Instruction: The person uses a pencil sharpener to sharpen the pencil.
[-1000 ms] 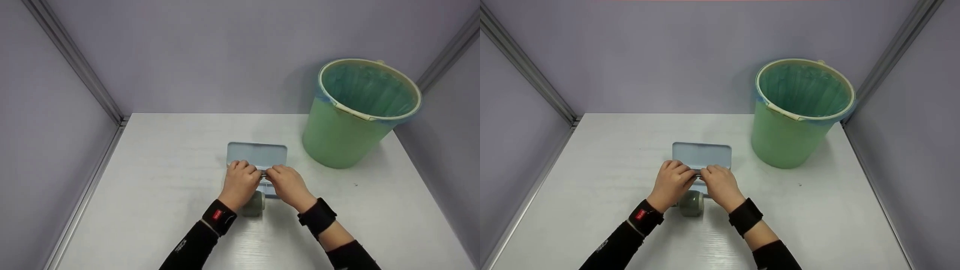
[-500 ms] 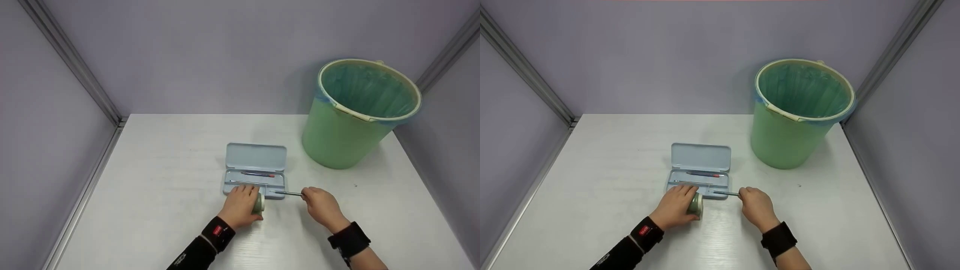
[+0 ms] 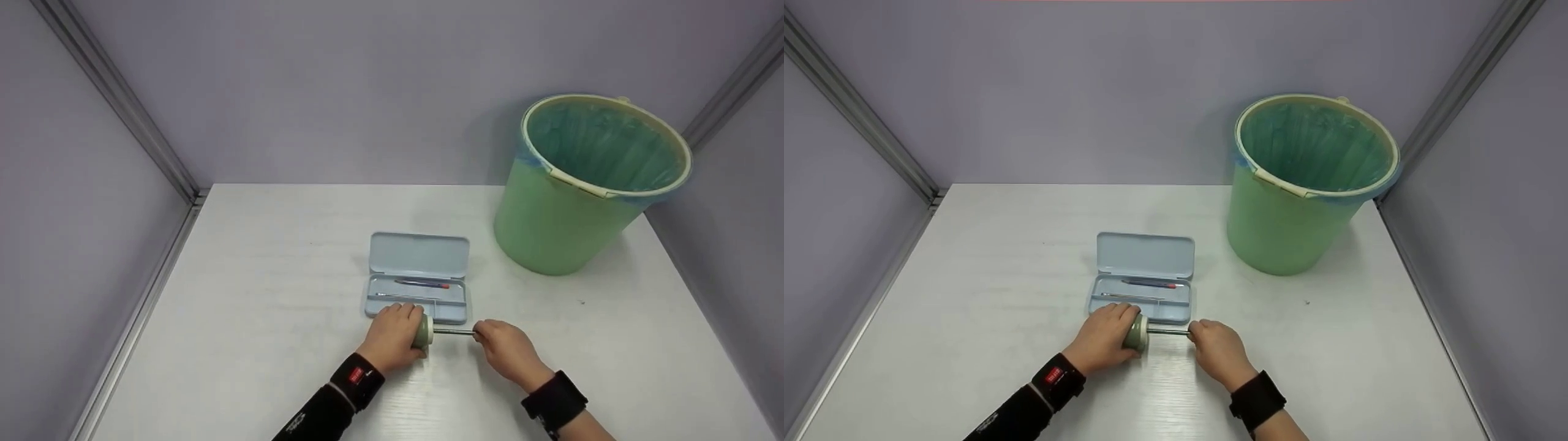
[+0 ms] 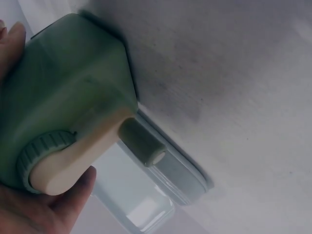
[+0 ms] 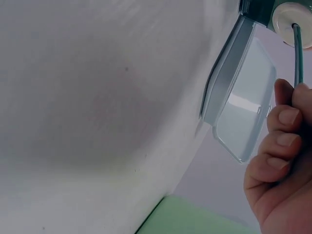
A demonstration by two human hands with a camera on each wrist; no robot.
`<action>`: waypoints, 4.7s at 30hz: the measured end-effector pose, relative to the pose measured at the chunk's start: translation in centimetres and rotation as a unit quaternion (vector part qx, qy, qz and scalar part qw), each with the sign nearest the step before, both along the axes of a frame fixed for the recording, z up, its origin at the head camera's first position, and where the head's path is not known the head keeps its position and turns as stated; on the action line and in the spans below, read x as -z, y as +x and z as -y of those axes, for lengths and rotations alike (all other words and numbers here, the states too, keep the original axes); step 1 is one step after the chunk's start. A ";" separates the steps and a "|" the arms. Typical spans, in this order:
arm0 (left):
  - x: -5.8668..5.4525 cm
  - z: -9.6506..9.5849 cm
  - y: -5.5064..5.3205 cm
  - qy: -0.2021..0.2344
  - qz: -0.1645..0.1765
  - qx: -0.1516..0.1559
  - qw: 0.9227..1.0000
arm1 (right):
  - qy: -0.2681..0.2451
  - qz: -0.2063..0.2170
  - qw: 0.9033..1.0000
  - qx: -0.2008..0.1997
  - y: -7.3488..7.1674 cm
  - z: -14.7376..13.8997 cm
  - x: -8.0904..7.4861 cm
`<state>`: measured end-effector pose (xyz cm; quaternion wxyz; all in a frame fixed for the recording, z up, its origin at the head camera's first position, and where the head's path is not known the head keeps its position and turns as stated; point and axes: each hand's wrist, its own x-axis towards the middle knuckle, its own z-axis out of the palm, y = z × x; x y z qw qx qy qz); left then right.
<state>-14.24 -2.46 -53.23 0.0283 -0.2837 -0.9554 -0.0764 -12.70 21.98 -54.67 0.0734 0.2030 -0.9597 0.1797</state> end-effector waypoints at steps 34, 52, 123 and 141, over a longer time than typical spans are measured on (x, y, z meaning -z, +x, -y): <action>-1.5 -1.2 -1.1 -0.064 -0.005 0.003 0.998 | -0.019 0.025 0.999 -0.032 -1.7 1.4 0.3; -1.7 -2.7 -0.3 -0.155 -0.082 -0.037 0.984 | -0.003 0.008 0.999 -0.038 -1.5 2.7 0.1; 2.1 4.3 0.5 0.005 0.076 -0.049 0.996 | 0.109 -0.008 0.990 -0.091 -3.6 10.0 -1.4; 1.6 4.0 -4.0 0.013 0.034 -0.059 0.998 | 0.109 -0.001 0.991 -0.079 -3.2 10.5 -2.2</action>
